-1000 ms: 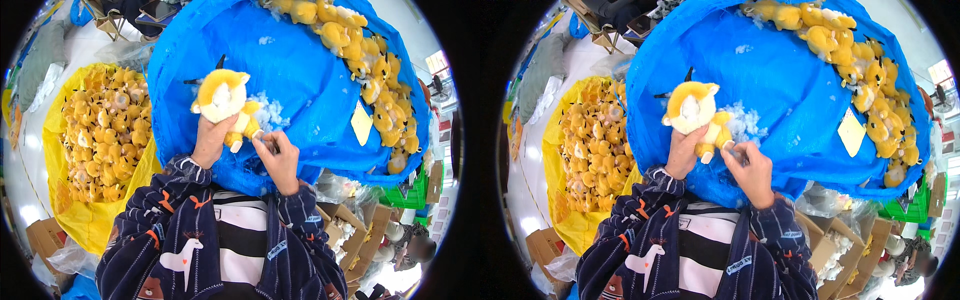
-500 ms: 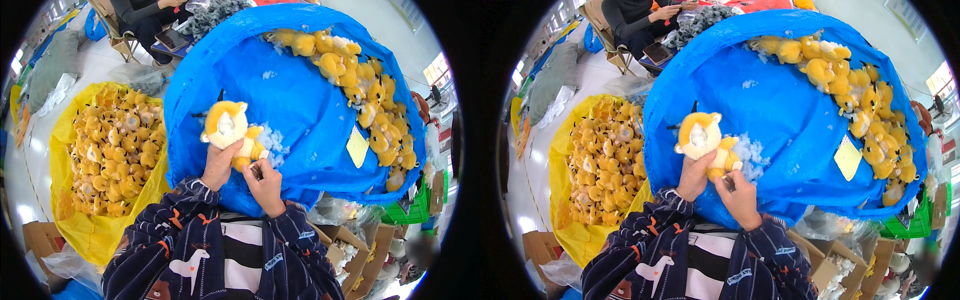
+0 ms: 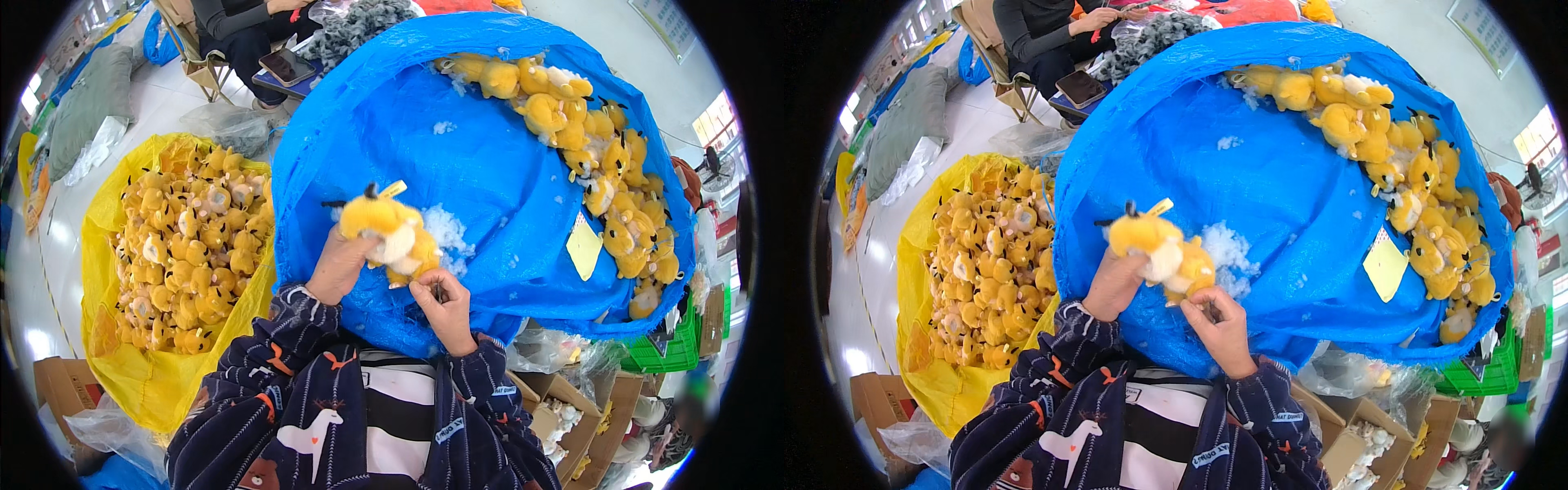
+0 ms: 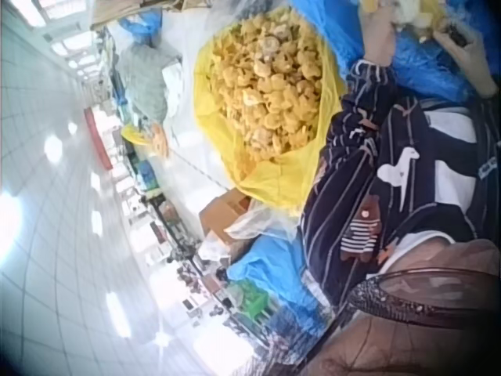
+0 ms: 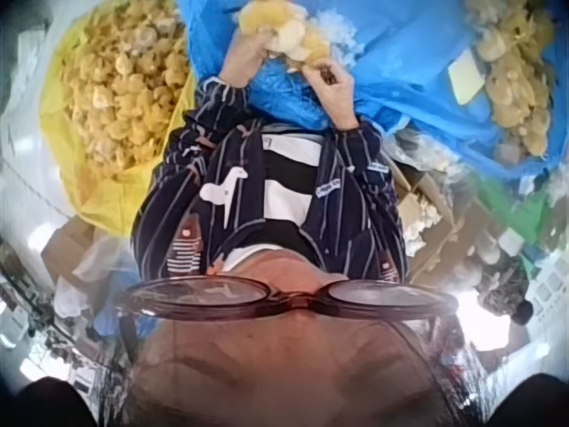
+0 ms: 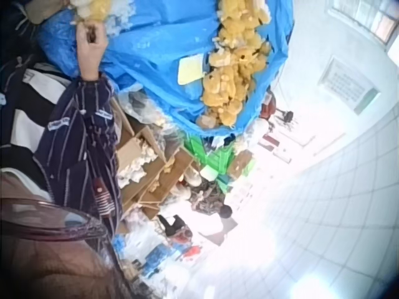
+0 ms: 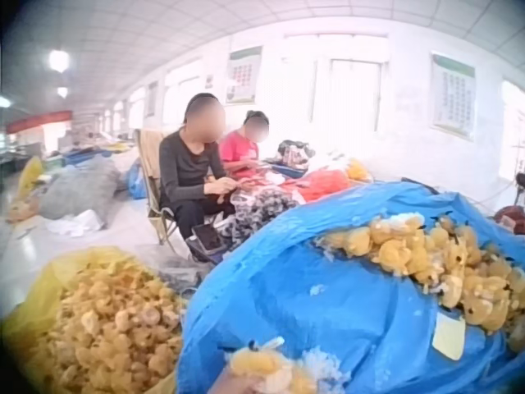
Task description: The person repeatedly stuffs white filling into small yellow plush toys by hand, then places each stuffed toy into a blue bag. The person handles the toys one at a time, opening them, inserting filling, and closing them before moving to the next.
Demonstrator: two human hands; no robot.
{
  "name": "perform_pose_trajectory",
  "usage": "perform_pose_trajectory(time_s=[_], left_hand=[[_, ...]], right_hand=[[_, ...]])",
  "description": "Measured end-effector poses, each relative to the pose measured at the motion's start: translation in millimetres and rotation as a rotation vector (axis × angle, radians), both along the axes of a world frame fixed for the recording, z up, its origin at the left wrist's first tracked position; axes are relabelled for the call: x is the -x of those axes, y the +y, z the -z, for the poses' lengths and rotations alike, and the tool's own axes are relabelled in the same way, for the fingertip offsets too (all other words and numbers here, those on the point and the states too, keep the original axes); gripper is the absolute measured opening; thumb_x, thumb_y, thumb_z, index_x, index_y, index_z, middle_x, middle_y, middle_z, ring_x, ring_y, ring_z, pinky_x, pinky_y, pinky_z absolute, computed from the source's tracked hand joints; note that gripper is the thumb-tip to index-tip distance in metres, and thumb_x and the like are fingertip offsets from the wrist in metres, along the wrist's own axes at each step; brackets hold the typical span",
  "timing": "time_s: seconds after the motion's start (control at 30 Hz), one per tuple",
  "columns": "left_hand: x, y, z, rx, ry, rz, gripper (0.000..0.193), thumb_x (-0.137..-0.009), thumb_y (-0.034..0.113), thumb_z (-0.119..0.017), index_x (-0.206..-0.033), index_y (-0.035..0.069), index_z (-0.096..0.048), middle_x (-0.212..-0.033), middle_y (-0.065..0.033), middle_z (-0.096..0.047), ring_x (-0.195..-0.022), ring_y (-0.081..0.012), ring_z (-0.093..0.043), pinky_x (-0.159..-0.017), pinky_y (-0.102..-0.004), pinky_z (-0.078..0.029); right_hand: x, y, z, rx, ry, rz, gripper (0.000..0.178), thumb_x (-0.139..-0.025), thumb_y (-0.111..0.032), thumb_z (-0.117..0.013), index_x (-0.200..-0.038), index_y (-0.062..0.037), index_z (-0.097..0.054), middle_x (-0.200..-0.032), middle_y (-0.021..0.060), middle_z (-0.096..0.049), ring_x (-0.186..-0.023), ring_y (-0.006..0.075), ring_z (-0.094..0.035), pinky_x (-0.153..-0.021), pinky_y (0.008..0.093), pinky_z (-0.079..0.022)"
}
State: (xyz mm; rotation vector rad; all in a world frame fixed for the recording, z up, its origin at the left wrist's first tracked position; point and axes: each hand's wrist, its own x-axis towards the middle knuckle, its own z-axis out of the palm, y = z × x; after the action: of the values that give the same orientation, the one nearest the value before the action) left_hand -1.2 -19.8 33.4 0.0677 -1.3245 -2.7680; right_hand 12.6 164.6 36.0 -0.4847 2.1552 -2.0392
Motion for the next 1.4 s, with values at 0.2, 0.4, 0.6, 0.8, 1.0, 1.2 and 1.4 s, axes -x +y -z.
perform_pose_trajectory(time_s=[0.2, 0.4, 0.6, 0.8, 1.0, 1.2, 1.4], left_hand=[[14.3, 12.8, -0.9, 0.07, 0.036, 0.018, 0.037, -0.079, -0.002, -0.063, -0.115, 0.001, -0.054, -0.106, -0.0053, -0.06, -0.099, -0.0127, -0.057, -0.084, -0.0272, -0.047], [-21.4, 12.7, 8.5, 0.314, 0.1, -0.227, 0.039, -0.084, 0.008, -0.063, -0.118, 0.0, -0.045, -0.109, -0.0066, -0.056, -0.101, -0.0154, -0.055, -0.088, -0.0298, -0.044], [-7.5, 7.7, -10.8, -0.084, 0.054, -0.089, 0.041, -0.092, 0.018, -0.052, -0.127, 0.0, -0.042, -0.12, -0.0104, -0.054, -0.112, -0.0196, -0.052, -0.096, -0.0344, -0.04], [-6.3, -3.8, 4.2, -0.479, -0.015, 0.014, 0.037, -0.096, 0.027, -0.043, -0.126, 0.004, -0.047, -0.122, -0.0105, -0.055, -0.116, -0.0214, -0.051, -0.098, -0.0369, -0.041], [-15.2, -10.8, 2.3, 0.184, 0.091, 0.148, 0.036, -0.086, 0.012, -0.063, -0.118, 0.001, -0.054, -0.112, -0.0072, -0.06, -0.1, -0.0159, -0.059, -0.085, -0.0286, -0.048], [-22.0, -1.4, -10.2, 0.519, 0.282, 0.306, 0.037, -0.08, 0.01, -0.07, -0.114, 0.001, -0.058, -0.105, -0.0063, -0.064, -0.095, -0.0125, -0.06, -0.083, -0.0274, -0.047], [-25.0, -1.4, -29.1, 0.583, 0.258, 0.439, 0.041, -0.074, 0.011, -0.073, -0.111, -0.001, -0.059, -0.105, -0.0079, -0.064, -0.096, -0.0156, -0.06, -0.085, -0.0296, -0.047]], right_hand=[[-3.6, 3.4, -0.9, 0.23, -0.292, 0.113, 0.013, -0.085, -0.012, -0.066, -0.088, -0.0009, -0.059, -0.075, -0.0046, -0.055, -0.064, 0.0002, -0.043, -0.053, 0.0164, -0.032], [5.3, 9.8, 4.0, -0.19, 0.484, 0.303, 0.012, -0.075, 0.001, -0.07, -0.084, -0.0033, -0.064, -0.088, 0.0099, -0.061, -0.066, 0.0118, -0.056, -0.053, 0.024, -0.044], [8.8, -1.0, 13.8, -0.554, 0.926, 0.076, 0.035, -0.059, -0.004, -0.072, -0.093, -0.013, -0.067, -0.085, 0.0096, -0.058, -0.06, 0.0235, -0.061, -0.05, 0.0314, -0.048], [1.8, -1.1, 6.0, -0.465, 0.782, -0.163, 0.022, -0.07, -0.007, -0.072, -0.091, -0.008, -0.065, -0.089, 0.0116, -0.061, -0.056, 0.0225, -0.06, -0.048, 0.0297, -0.047], [14.3, 30.6, -38.6, -0.165, 0.271, 0.329, 0.008, -0.082, -0.004, -0.064, -0.089, -0.0013, -0.063, -0.07, -0.0022, -0.058, -0.055, 0.0018, -0.044, -0.046, 0.0192, -0.032], [26.1, 20.9, -95.2, -0.193, 0.37, 0.08, 0.017, -0.08, -0.005, -0.065, -0.096, -0.0014, -0.063, -0.086, 0.0046, -0.061, -0.056, 0.0049, -0.044, -0.049, 0.0196, -0.035], [41.7, 13.3, -86.4, -0.113, -0.117, -0.227, 0.014, -0.083, -0.014, -0.063, -0.086, -0.0004, -0.065, -0.066, -0.0021, -0.057, -0.057, 0.0053, -0.047, -0.051, 0.0198, -0.038]])
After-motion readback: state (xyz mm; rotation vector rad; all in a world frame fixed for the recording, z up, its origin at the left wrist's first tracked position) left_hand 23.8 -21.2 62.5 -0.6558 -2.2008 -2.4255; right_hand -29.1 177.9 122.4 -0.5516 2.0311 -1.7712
